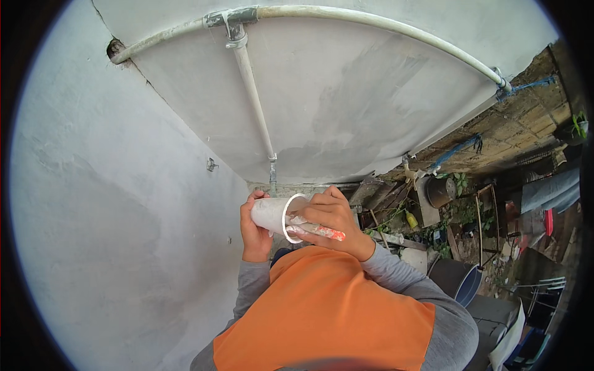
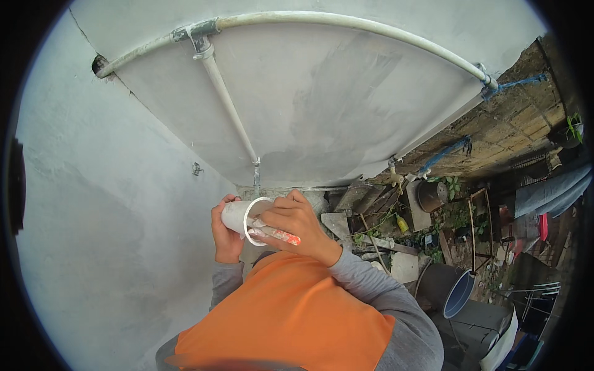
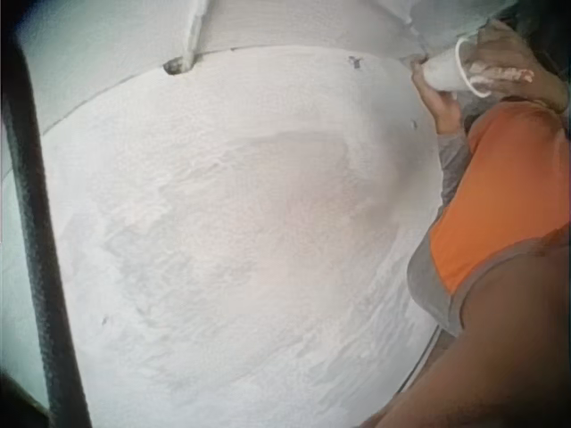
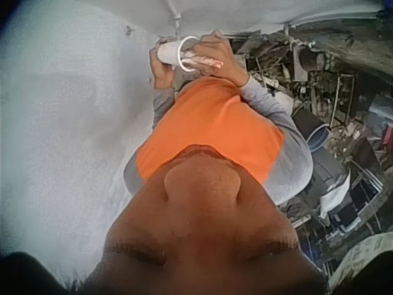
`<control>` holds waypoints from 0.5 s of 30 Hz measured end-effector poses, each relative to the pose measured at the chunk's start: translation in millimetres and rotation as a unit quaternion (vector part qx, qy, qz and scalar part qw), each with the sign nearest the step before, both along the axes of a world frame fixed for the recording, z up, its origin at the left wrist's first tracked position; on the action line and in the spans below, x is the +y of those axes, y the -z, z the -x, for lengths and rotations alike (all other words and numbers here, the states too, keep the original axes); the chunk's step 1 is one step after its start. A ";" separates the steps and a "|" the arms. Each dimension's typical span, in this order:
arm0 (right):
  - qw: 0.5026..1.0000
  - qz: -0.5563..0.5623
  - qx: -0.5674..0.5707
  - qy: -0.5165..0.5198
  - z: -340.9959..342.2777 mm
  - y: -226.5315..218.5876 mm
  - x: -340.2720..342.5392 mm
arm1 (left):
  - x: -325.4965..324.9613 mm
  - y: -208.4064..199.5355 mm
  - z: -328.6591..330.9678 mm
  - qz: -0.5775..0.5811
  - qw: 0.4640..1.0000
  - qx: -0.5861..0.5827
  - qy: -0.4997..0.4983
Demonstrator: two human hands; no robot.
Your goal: Painting a concrete wall using a brush and a cup of white paint.
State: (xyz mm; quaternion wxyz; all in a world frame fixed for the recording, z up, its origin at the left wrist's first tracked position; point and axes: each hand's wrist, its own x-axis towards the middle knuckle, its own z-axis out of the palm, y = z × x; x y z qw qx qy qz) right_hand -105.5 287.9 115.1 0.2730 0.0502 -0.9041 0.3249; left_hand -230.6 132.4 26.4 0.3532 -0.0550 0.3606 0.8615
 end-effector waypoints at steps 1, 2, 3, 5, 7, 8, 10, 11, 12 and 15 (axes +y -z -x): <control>1.000 0.005 -0.001 -0.002 1.9 2.5 -0.9 | 0.1 -1.5 -0.8 0.013 1.000 -0.001 -0.008; 1.000 0.012 -0.001 -0.004 3.8 4.4 -2.5 | -2.8 -0.5 0.5 0.011 1.000 -0.001 0.000; 1.000 0.010 -0.001 0.003 6.4 5.5 -3.7 | -7.7 1.4 4.4 -0.001 1.000 0.008 -0.003; 0.999 0.012 0.028 -0.022 13.4 6.7 -6.9 | -14.3 1.5 12.0 -0.015 1.000 0.015 -0.003; 0.999 -0.007 0.029 -0.021 19.0 5.4 -15.0 | -21.9 -1.0 16.3 -0.015 1.000 0.021 -0.016; 0.999 -0.024 0.032 -0.022 22.3 4.5 -18.8 | -24.9 -1.3 19.3 -0.015 1.000 0.020 -0.015; 0.999 -0.026 0.037 -0.011 27.2 2.9 -26.2 | -31.3 -1.4 25.1 -0.009 0.999 0.020 -0.039; 0.999 -0.028 0.042 0.000 27.8 3.1 -29.7 | -34.6 -0.7 26.6 -0.007 0.999 0.018 -0.034; 0.999 -0.026 0.039 0.006 30.6 4.9 -33.4 | -37.7 0.1 28.4 -0.014 0.999 0.029 -0.031; 0.998 0.042 0.038 0.013 40.8 10.0 -39.9 | -38.0 -7.4 27.3 0.002 0.999 0.028 -0.016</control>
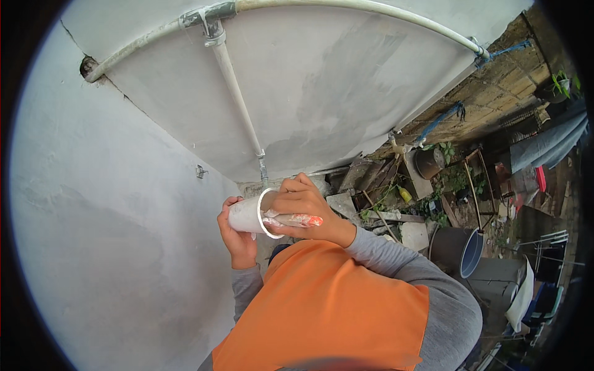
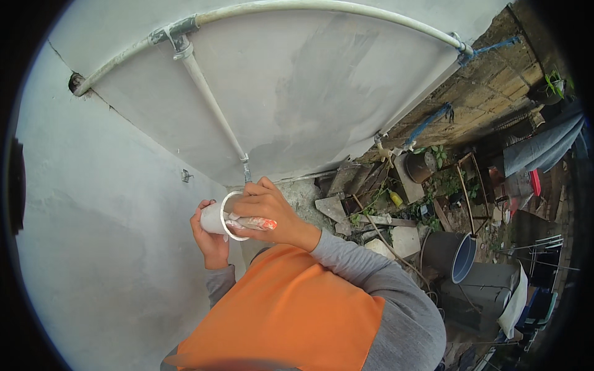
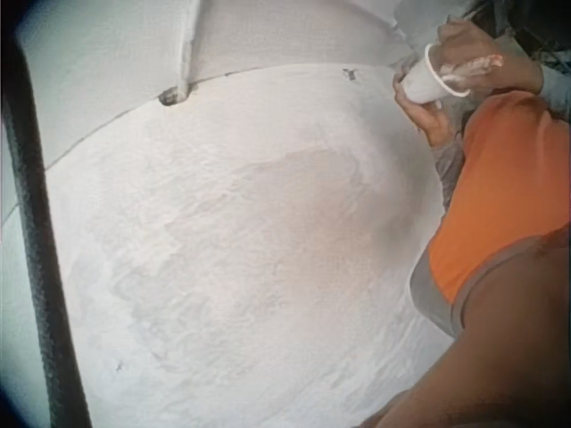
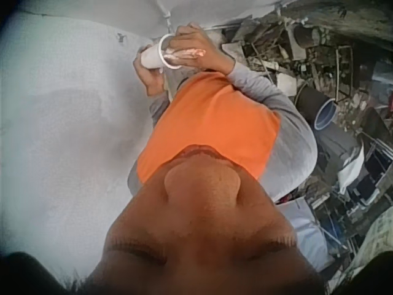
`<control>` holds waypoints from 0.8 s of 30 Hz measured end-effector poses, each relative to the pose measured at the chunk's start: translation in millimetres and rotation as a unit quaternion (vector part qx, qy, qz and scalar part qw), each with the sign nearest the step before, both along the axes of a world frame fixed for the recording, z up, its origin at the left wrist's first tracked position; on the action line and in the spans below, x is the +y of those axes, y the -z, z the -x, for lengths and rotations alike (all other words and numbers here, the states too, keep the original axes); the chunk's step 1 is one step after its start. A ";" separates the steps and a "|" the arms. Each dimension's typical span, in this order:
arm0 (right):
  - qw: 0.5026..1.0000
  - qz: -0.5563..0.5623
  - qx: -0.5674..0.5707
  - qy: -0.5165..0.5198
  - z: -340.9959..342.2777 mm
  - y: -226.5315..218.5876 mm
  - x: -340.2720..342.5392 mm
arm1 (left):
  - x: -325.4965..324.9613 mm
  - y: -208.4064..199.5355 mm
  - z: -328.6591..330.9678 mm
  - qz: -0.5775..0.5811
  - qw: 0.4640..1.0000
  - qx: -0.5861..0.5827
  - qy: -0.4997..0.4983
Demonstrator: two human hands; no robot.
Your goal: Painting a concrete wall using a brush and a cup of white paint.
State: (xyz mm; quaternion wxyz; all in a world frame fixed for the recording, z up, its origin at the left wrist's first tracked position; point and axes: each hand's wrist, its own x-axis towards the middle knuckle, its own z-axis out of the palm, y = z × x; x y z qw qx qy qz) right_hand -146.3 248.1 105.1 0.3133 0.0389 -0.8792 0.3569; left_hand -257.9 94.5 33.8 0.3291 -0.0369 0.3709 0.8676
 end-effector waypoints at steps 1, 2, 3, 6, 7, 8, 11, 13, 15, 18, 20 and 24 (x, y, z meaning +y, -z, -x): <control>1.000 0.005 -0.004 0.022 3.3 0.6 -1.6 | 1.2 -1.8 -1.0 0.020 1.000 -0.007 -0.007; 1.000 0.014 -0.019 0.013 6.4 1.4 -3.8 | -0.3 1.1 -0.7 0.027 0.999 -0.009 0.019; 0.999 0.027 -0.031 0.005 10.0 1.1 -8.7 | -7.3 2.2 1.5 0.019 0.999 -0.021 0.014; 0.998 0.055 -0.026 0.032 18.0 6.2 -20.4 | -13.2 5.4 12.9 0.023 0.998 -0.045 0.023; 0.998 0.053 -0.019 0.033 18.2 7.3 -23.3 | -14.4 5.4 15.9 0.030 0.998 -0.053 0.010; 0.998 0.053 -0.015 0.037 17.5 8.8 -26.6 | -16.1 8.1 20.4 0.043 0.998 -0.051 0.008; 0.996 0.066 -0.005 0.063 15.2 14.9 -38.0 | -23.8 21.3 39.0 0.002 0.996 -0.082 0.037; 0.995 0.069 -0.011 0.066 10.5 16.6 -40.5 | -28.5 27.3 48.8 0.013 0.994 -0.094 0.056; 0.995 0.074 -0.018 0.066 8.2 17.6 -46.1 | -31.7 22.3 51.1 0.040 0.995 -0.081 0.049; 0.991 0.078 0.010 0.104 9.1 17.2 -53.1 | -38.2 21.8 58.5 0.053 0.995 -0.071 0.050; 0.990 0.094 0.012 0.104 8.9 19.1 -55.8 | -38.8 20.1 57.9 0.042 0.997 -0.056 0.041; 0.989 0.110 0.007 0.102 8.3 21.5 -62.2 | -43.8 15.3 53.3 0.055 0.996 -0.066 0.016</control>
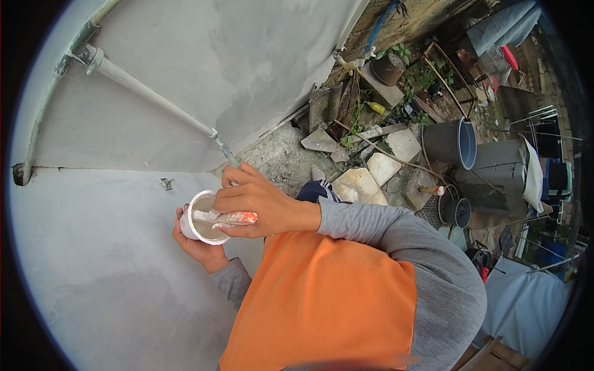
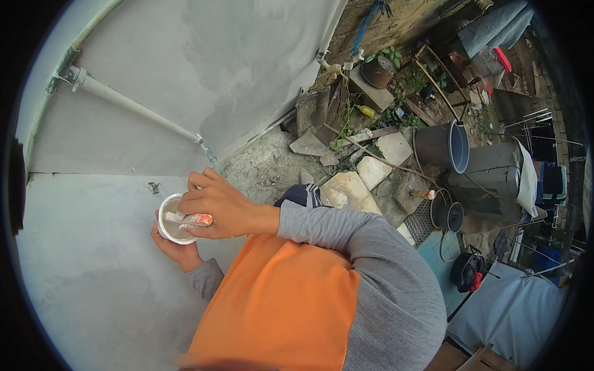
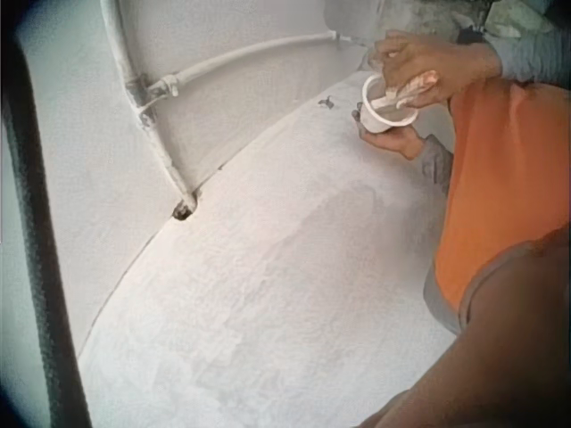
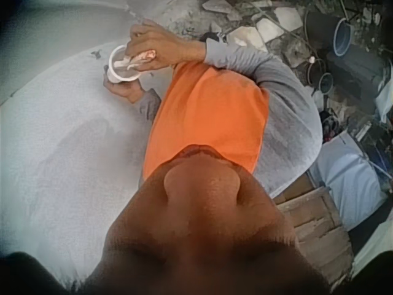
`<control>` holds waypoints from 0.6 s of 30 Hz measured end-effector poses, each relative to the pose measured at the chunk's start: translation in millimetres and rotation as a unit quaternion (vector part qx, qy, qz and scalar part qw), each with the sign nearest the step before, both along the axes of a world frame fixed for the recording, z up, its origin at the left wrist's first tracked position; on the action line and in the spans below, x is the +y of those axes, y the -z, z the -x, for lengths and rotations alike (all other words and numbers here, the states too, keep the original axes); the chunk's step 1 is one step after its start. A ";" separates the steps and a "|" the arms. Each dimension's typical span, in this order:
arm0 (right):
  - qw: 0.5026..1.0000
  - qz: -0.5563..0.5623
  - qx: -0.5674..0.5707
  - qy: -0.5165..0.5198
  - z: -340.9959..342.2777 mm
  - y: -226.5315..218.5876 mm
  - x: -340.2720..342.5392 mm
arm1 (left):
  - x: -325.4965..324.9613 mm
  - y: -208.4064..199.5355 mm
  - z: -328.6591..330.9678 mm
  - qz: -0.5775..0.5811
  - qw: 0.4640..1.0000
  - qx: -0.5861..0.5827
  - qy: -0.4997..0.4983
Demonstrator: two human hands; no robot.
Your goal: Painting a concrete wall using a brush and a cup of white paint.
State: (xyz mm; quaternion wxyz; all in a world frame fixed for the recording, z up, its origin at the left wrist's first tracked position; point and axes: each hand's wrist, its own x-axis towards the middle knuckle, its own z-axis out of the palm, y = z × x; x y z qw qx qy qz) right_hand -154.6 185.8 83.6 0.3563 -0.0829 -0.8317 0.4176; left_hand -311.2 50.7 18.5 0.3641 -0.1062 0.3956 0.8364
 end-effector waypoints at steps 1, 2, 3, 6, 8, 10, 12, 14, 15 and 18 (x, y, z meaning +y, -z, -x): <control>1.000 -0.003 0.006 0.003 0.8 0.1 -1.3 | -0.8 -3.9 -2.7 -0.001 1.000 -0.003 0.003; 1.000 -0.008 0.012 0.006 2.1 1.3 -3.0 | -2.3 -5.5 -5.1 -0.003 1.000 -0.006 0.005; 1.000 -0.001 0.013 0.000 3.7 3.1 -4.8 | -4.2 -5.8 -6.9 0.003 1.000 -0.005 -0.001; 0.999 -0.023 0.032 -0.010 8.0 6.9 -9.8 | -10.5 -6.9 -11.1 0.010 1.000 -0.004 -0.007; 0.999 -0.023 0.033 -0.020 9.9 6.6 -13.3 | -15.7 -9.1 -13.1 0.004 1.000 0.001 -0.007; 0.999 -0.022 0.037 -0.028 9.2 5.7 -16.1 | -20.2 -12.3 -15.3 0.011 1.000 0.000 -0.017; 0.998 -0.020 0.040 -0.035 9.8 4.4 -16.8 | -23.6 -13.0 -13.9 0.019 0.999 -0.001 -0.028; 0.998 -0.036 0.038 -0.036 9.2 2.7 -17.6 | -26.3 -10.9 -13.1 0.007 1.000 0.002 -0.021; 0.998 -0.032 0.038 -0.037 8.4 2.6 -18.4 | -27.0 -10.0 -13.3 0.011 1.000 0.002 -0.022; 0.998 -0.041 0.036 -0.034 6.1 5.0 -17.6 | -23.1 -7.9 -14.8 -0.014 1.000 -0.001 -0.007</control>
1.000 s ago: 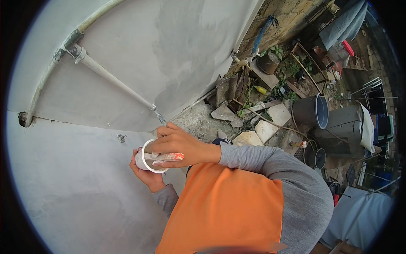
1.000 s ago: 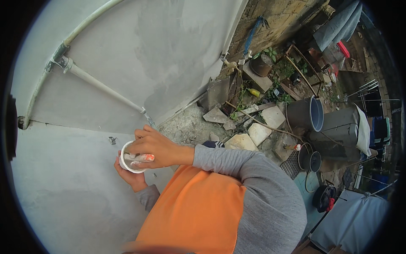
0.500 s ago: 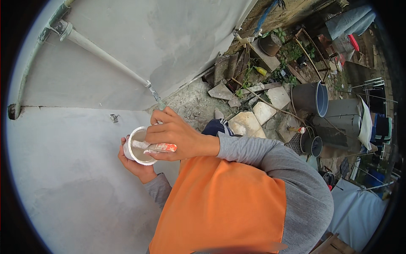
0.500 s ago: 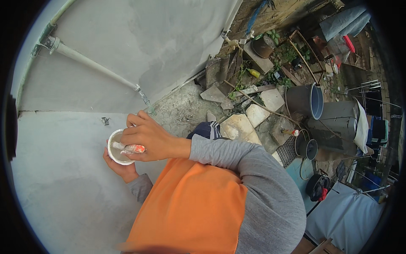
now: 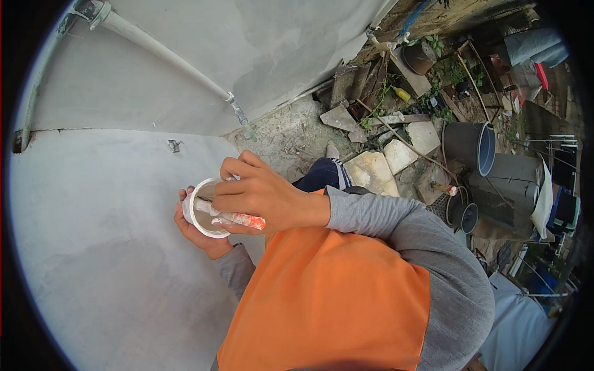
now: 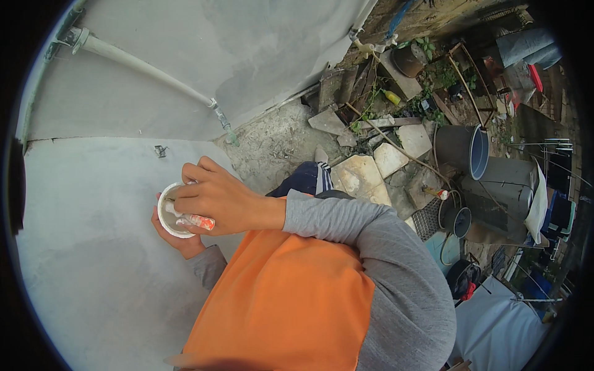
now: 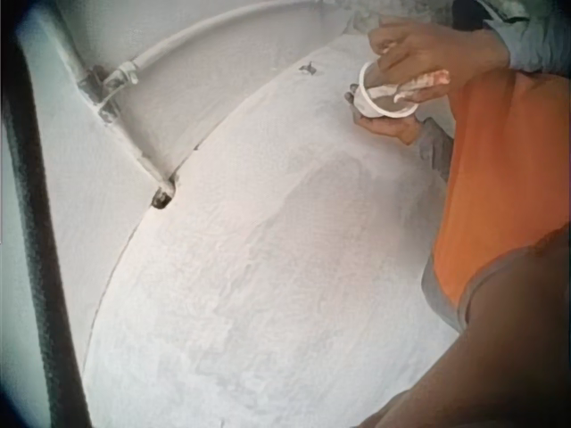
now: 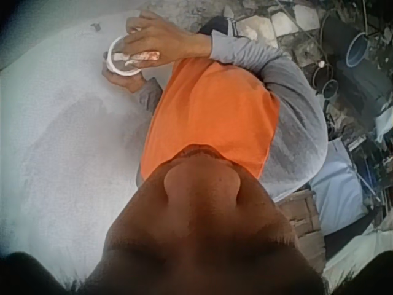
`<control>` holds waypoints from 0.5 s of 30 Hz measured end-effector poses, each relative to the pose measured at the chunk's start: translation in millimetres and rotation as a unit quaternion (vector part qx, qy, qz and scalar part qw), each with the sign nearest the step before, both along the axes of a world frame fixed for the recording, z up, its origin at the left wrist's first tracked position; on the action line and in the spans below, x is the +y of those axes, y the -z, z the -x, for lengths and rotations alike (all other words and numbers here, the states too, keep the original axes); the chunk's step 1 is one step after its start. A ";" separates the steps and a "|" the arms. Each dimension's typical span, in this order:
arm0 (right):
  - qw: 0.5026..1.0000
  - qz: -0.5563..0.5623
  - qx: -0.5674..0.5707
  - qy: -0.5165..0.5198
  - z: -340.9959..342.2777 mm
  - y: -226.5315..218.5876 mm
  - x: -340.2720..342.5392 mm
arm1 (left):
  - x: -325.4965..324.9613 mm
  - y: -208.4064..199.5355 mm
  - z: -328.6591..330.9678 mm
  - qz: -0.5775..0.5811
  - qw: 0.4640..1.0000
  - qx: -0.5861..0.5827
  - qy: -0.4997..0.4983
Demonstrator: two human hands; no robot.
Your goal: Painting a concrete wall using a brush and a cup of white paint.
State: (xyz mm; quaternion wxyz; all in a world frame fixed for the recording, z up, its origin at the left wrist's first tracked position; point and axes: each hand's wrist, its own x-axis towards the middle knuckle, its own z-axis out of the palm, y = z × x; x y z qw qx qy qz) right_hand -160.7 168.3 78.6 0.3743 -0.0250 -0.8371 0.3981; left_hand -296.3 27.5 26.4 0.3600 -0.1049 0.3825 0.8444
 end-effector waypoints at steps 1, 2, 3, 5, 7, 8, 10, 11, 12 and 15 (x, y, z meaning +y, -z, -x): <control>1.000 0.003 0.004 0.006 -1.6 1.3 1.1 | 2.8 -1.3 -3.2 0.005 1.000 0.007 -0.002; 1.000 0.007 0.009 0.011 -3.9 1.1 1.8 | 4.4 -2.7 -6.1 0.011 1.000 0.014 -0.005; 1.000 0.008 0.008 0.009 -6.1 0.8 3.9 | 6.1 -2.1 -6.8 0.013 1.000 0.014 -0.007; 1.000 0.003 -0.006 0.012 -10.5 0.9 10.6 | 11.6 0.4 -7.2 -0.015 1.000 0.011 0.011; 1.000 0.001 -0.014 0.016 -15.6 1.1 18.3 | 20.7 4.1 -10.2 -0.015 1.000 0.005 0.006; 1.000 -0.003 -0.020 0.021 -18.3 0.4 22.9 | 25.6 5.4 -12.5 -0.016 1.000 -0.001 0.002; 1.000 -0.006 -0.018 0.024 -23.7 -1.3 31.5 | 34.0 6.6 -17.9 -0.028 1.000 -0.002 0.007; 1.000 -0.006 -0.017 0.025 -26.9 -2.7 37.9 | 40.1 5.7 -21.8 -0.037 0.999 -0.004 0.011; 1.000 -0.014 -0.012 0.021 -30.1 -5.3 46.2 | 48.1 3.4 -25.9 -0.037 0.999 -0.007 0.008; 0.996 -0.082 -0.030 0.022 -41.0 -10.4 73.8 | 72.7 12.6 -28.6 -0.086 0.996 -0.002 0.039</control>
